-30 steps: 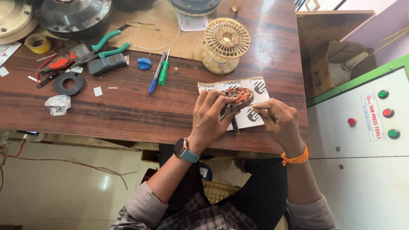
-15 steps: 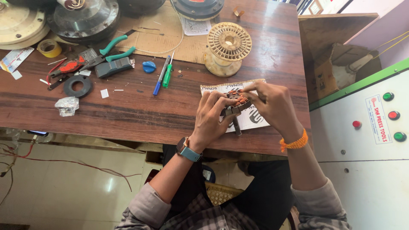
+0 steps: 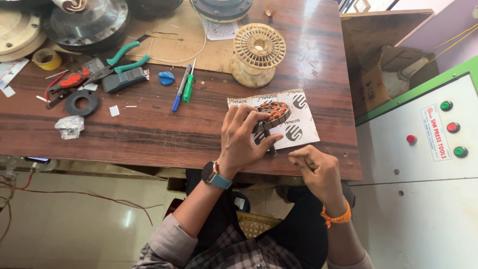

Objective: The person sits at a workbench and works on an electric motor armature, first marking it with a marker, then using both hands to press and reposition the copper windings around the commutator, turning the armature as they work.

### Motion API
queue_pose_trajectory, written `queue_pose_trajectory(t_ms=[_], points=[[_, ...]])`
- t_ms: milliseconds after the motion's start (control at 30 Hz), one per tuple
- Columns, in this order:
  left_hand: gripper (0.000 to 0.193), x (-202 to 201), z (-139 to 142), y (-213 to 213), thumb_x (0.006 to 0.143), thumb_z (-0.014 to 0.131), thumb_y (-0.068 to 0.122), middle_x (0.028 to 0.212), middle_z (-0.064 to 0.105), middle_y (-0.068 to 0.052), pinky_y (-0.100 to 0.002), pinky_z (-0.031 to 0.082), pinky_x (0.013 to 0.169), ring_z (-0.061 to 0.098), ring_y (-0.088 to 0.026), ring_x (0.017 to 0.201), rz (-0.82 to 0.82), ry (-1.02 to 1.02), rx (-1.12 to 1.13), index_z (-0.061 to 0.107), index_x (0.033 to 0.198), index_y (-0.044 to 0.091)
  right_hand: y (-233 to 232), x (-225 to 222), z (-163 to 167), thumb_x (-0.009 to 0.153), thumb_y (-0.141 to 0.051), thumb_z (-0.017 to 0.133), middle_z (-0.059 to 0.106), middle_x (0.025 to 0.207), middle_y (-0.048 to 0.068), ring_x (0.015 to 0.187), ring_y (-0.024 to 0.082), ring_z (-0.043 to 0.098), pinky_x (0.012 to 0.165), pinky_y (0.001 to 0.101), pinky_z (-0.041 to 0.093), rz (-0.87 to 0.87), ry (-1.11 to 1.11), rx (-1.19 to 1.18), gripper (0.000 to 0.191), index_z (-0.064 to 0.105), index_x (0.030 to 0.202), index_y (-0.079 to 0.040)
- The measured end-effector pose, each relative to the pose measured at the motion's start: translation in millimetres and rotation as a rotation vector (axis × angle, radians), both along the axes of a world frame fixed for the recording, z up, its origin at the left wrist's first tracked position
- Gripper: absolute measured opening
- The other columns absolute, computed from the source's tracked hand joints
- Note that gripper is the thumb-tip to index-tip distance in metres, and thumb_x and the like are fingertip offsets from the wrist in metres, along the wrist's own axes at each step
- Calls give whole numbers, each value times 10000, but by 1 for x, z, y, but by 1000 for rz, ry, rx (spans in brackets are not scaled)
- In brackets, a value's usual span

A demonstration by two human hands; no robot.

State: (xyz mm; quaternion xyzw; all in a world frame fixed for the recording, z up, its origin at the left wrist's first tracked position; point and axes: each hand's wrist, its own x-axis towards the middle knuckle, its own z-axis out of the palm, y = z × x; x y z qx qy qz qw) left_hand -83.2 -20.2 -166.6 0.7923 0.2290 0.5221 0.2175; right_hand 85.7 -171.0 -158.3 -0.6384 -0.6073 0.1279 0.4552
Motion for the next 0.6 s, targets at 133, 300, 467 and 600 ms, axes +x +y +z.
queue_pose_trajectory(t_ms=[133, 300, 467, 600], points=[[385, 5, -5, 2, 808, 861, 213, 1080, 592, -54, -420, 489, 886, 559, -274, 1017, -7, 25, 45, 669, 1124, 105, 6, 9, -12, 948, -12, 692, 677, 759, -34, 642, -17, 501, 559, 199, 416, -138, 32, -13, 44, 703, 990, -16], [411, 8, -14, 2, 803, 849, 130, 1113, 581, -54, -414, 486, 896, 546, -274, 1027, 10, 49, 88, 665, 1170, 104, 40, 31, 0, 962, -100, 774, 464, 576, -44, 513, 36, 330, 481, 257, 245, -205, -106, 122, 81, 718, 961, -43], [421, 6, -16, 1, 801, 846, 118, 1120, 585, -57, -417, 484, 897, 551, -272, 1031, 40, 51, 104, 662, 1180, 104, 68, 27, 27, 981, -81, 777, 486, 612, -34, 539, 36, 344, 500, 258, 257, -120, -147, 187, 82, 714, 1010, -38], [420, 5, -16, 1, 805, 843, 120, 1123, 583, -54, -419, 487, 902, 552, -272, 1032, 31, 46, 83, 666, 1185, 103, 80, 17, 47, 954, -74, 787, 537, 586, -30, 506, 28, 387, 472, 261, 278, -71, -230, 146, 89, 726, 1006, -36]])
